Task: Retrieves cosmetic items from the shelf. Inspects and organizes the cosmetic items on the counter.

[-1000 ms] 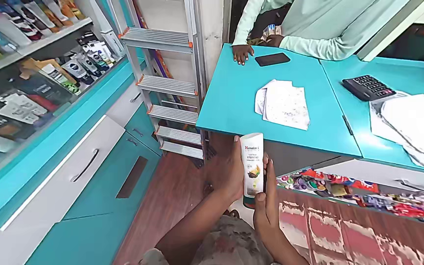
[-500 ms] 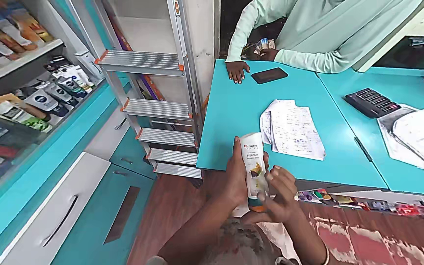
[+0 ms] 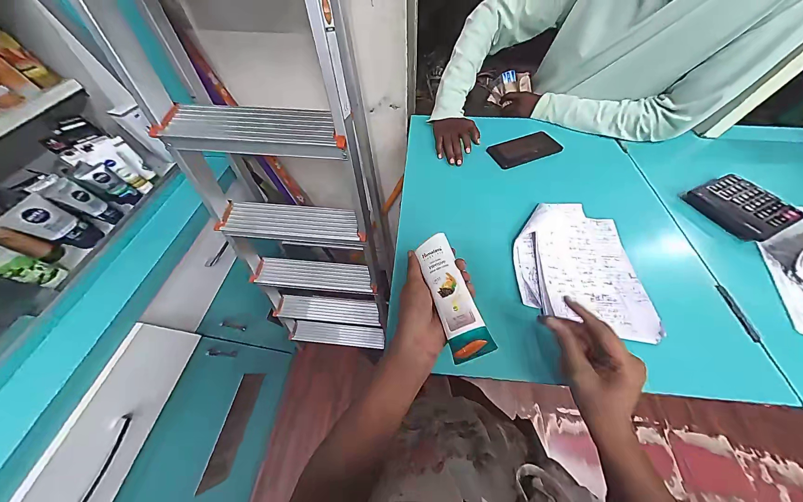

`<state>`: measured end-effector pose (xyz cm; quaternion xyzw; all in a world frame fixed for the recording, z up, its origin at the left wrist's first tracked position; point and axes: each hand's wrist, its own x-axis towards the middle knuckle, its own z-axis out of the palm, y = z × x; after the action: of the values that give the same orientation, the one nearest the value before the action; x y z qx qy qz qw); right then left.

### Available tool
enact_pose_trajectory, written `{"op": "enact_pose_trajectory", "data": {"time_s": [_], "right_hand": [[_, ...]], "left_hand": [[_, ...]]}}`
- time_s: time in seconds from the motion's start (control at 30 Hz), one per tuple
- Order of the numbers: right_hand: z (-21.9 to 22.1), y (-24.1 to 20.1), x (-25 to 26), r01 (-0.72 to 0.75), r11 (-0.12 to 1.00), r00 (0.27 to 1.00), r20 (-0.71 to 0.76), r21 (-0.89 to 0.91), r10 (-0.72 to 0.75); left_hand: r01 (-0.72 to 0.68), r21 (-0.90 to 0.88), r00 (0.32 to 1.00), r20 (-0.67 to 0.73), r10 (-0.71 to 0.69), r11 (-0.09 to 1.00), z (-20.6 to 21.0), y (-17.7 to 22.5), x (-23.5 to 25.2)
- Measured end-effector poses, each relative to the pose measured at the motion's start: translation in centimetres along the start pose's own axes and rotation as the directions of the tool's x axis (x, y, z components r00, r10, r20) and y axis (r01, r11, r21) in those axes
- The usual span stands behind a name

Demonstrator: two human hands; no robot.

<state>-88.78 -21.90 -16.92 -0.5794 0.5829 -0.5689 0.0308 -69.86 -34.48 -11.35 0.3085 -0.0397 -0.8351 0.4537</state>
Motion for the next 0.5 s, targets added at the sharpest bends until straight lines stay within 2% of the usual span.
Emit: {"op": "enact_pose_trajectory", "data": {"time_s": [0.1,0.17,0.23,0.3,0.37,0.43,0.5], "right_hand": [[0.7,0.4,0.5,0.073,0.997,0.997,0.018,-0.035,-0.072],[0.9,0.5,1.3,0.1,0.994,0.993,0.055,0.053,-0.103],[0.7,0.5,2.5,0.104,0.981,0.974,0.182,0.165,-0.134],[1.0,0.0,2.9,0.043,0.977,0.947,0.303,0.21,-0.107],[1.5,-0.4,2.5,-0.038,0.975,0.941,0.337,0.218,-0.039],[1.7,-0.1,1.9,-0.131,0.958,0.94,0.338,0.256,0.038],[1.4,0.1,1.9,-0.279,0.873,0.919,0.375,0.401,0.122]], "left_hand": [[0.017,-0.069,1.0,-0.006,-0.018,0.997,0.8,-0.4,1.3],[0.008,-0.088,0.999,-0.03,-0.01,0.996,1.4,-0.9,1.6],[-0.035,-0.048,0.996,-0.081,0.031,0.998,2.4,-1.4,1.7],[-0.082,0.0,0.986,-0.148,0.081,0.997,3.5,-2.3,1.6],[-0.139,0.083,0.976,-0.157,0.15,0.987,4.3,-3.7,1.4],[-0.216,0.2,0.968,-0.081,0.236,0.956,4.7,-4.9,1.1],[-0.28,0.312,0.96,0.062,0.274,0.908,4.8,-5.5,0.9]]}}
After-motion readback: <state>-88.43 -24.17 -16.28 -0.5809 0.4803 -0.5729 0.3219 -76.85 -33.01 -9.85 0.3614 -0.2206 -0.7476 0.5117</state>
